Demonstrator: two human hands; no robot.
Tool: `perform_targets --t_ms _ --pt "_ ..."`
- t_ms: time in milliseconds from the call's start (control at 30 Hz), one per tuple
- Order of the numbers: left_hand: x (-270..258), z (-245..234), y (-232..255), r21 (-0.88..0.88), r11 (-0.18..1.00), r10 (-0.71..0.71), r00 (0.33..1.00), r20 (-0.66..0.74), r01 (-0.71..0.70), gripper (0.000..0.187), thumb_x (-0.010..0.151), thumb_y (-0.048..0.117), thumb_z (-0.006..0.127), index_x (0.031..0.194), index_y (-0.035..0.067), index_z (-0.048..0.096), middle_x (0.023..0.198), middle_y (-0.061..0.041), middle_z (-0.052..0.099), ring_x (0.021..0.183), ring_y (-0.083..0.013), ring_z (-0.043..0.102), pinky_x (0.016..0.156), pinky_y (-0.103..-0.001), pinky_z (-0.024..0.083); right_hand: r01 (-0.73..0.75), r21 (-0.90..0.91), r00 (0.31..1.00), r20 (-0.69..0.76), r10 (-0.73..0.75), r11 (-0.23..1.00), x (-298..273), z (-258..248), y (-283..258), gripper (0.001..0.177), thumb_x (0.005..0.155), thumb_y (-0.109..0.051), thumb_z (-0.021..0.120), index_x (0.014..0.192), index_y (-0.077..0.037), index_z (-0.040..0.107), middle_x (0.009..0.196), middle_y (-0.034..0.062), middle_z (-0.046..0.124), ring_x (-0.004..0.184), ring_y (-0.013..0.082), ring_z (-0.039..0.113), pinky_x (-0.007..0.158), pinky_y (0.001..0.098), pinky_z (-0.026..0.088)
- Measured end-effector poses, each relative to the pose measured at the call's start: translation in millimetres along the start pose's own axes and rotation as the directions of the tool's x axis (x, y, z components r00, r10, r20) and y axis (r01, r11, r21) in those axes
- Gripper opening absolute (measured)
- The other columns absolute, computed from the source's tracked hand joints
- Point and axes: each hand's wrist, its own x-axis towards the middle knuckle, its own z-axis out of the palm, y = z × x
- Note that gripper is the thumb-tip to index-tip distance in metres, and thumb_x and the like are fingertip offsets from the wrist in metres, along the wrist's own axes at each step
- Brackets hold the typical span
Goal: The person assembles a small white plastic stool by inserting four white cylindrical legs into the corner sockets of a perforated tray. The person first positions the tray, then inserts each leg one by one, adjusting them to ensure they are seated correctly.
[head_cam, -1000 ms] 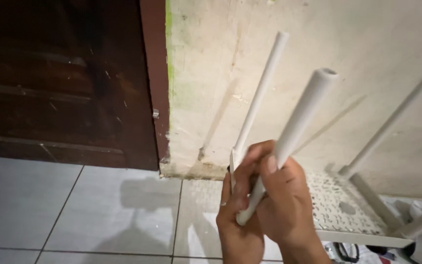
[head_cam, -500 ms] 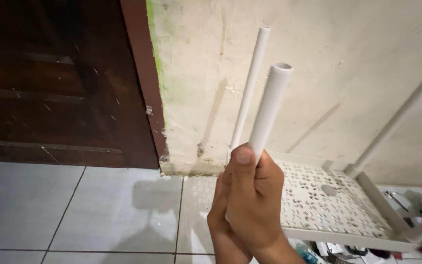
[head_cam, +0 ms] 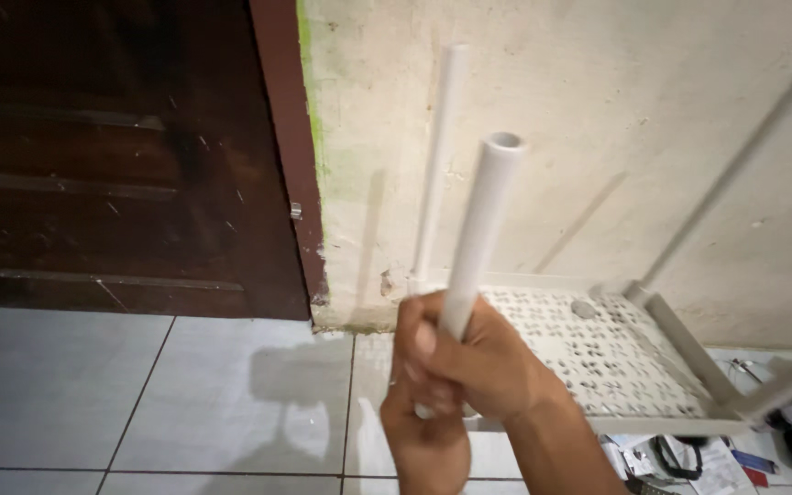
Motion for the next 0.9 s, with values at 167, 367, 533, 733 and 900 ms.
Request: perform_targets --t_ms 167,367,533,733,900 --pt "1 7 11 -0.566 0.773 -0.368 0.929 -0.029 0.289 0.039 0.09 0.019 0.058 0.124 0.003 0.066 0.111 -0.009 0.069 0.098 -0.0207 0.068 0.081 -0.038 0.056 -0.441 -0.253 0.758 -0.619 0.205 0.861 14 34 17 0.056 0.097 -0.036 0.064 0.054 -0.008 0.041 0.046 -0.0021 0.035 0.042 0.0094 0.027 0.036 0.031 0.024" --pt "17 5 61 0.397 0.886 -0.194 0.97 -0.148 0.238 0.047 0.087 0.027 0.067 0.131 0.01 0.062 0.107 -0.005 0.075 0.101 -0.0174 0.071 0.086 -0.034 0.056 -0.045 -0.413 0.714 -0.65 -0.26 0.91 25 60 28 0.047 0.101 -0.026 0.065 0.061 -0.009 0.049 0.053 -0.0047 0.045 0.049 0.0038 0.037 0.039 0.0283 0.031" --pt "9 10 40 -0.053 0.982 0.179 0.984 0.007 -0.178 0.036 0.091 0.012 0.07 0.122 -0.005 0.067 0.133 -0.019 0.064 0.134 -0.0254 0.051 0.112 -0.038 0.039 0.03 0.191 0.988 0.14 -0.057 0.981 9 -2 -2 0.04 0.1 -0.023 0.067 0.069 -0.006 0.05 0.055 0.0002 0.051 0.044 0.0092 0.045 0.039 0.0291 0.037" --pt "3 21 31 0.257 0.961 0.111 0.994 -0.006 -0.105 0.038 0.089 0.01 0.068 0.125 0.0 0.063 0.133 -0.012 0.068 0.141 -0.0253 0.054 0.112 -0.037 0.043 -0.109 0.041 0.963 -0.243 0.116 0.993 4 -10 -13 0.042 0.102 -0.023 0.067 0.067 -0.01 0.047 0.051 -0.0013 0.044 0.04 0.0087 0.039 0.036 0.0279 0.03" --pt "17 -2 16 0.341 0.867 -0.345 0.931 -0.114 0.363 0.038 0.084 0.017 0.077 0.118 0.003 0.07 0.103 -0.008 0.077 0.101 -0.019 0.073 0.083 -0.034 0.058 0.047 -0.735 0.728 -0.438 -0.527 0.677 25 47 32 0.03 0.102 -0.027 0.063 0.078 -0.011 0.058 0.057 -0.0025 0.052 0.048 0.0059 0.046 0.039 0.0248 0.036"
